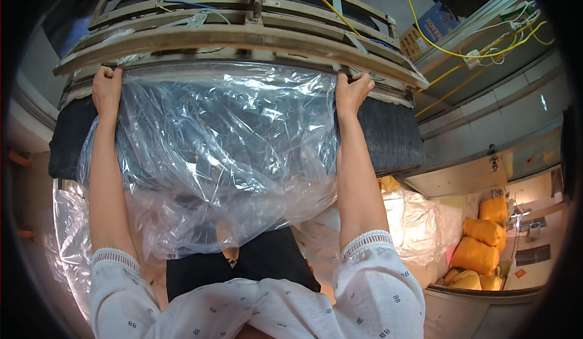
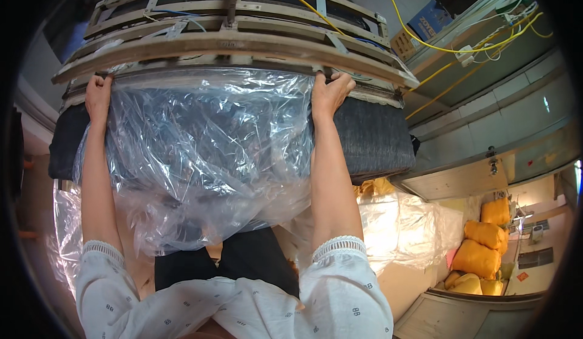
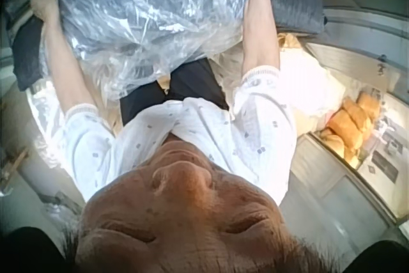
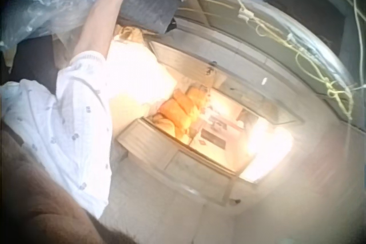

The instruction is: Manually wrapping a large foam or plastic product in protective plastic sheeting on a manufacturing frame.

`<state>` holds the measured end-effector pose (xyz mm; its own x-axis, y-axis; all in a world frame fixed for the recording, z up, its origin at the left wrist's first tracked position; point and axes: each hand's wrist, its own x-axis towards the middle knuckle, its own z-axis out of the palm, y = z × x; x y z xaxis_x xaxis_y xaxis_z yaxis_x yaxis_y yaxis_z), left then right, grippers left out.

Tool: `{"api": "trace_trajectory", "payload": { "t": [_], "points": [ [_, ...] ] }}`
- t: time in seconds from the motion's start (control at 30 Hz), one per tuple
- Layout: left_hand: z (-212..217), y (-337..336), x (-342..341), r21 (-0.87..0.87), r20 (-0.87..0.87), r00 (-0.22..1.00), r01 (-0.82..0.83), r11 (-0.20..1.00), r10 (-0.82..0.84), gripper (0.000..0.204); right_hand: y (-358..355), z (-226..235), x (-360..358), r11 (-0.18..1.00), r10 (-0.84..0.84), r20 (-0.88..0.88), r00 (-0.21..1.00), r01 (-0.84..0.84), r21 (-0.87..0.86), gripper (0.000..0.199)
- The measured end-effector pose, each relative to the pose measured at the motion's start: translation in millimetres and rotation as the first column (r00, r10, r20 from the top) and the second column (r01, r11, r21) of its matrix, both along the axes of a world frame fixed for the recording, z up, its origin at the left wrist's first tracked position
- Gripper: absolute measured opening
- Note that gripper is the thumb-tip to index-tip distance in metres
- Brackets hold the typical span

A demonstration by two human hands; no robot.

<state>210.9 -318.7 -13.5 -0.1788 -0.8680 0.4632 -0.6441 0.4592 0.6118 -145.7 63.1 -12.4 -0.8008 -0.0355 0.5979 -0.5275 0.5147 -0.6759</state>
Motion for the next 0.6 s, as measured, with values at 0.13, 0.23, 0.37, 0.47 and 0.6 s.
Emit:
{"api": "trace_trajectory", "payload": {
  "t": [0.13,0.23,0.37,0.47,0.6],
  "points": [
    [-9.8,-8.3,9.7,-0.015,0.088,0.996,0.036,0.999,-0.035,0.034,3.1,-2.3,-7.9,0.975,-0.008,0.032,0.999,0.015,-0.221,0.026],
    [-0.4,3.4,10.2,-0.005,0.083,0.993,0.081,0.997,-0.081,0.036,5.0,-1.0,-10.7,0.960,-0.005,0.066,0.998,0.023,-0.278,0.026],
    [3.6,1.0,15.9,-0.026,0.059,0.997,0.061,0.998,-0.059,0.042,4.9,1.9,-9.5,0.959,-0.011,0.070,0.998,0.030,-0.282,0.037],
    [3.3,-0.5,11.3,0.043,0.210,0.977,0.028,0.999,-0.037,0.049,8.1,3.5,-12.7,0.944,-0.029,0.065,0.997,0.049,-0.328,0.039],
    [5.3,18.3,36.4,-0.133,0.008,0.989,0.145,0.980,-0.145,0.038,4.8,9.5,26.0,0.940,-0.165,0.047,0.985,0.143,0.310,0.032]
  ]
}}
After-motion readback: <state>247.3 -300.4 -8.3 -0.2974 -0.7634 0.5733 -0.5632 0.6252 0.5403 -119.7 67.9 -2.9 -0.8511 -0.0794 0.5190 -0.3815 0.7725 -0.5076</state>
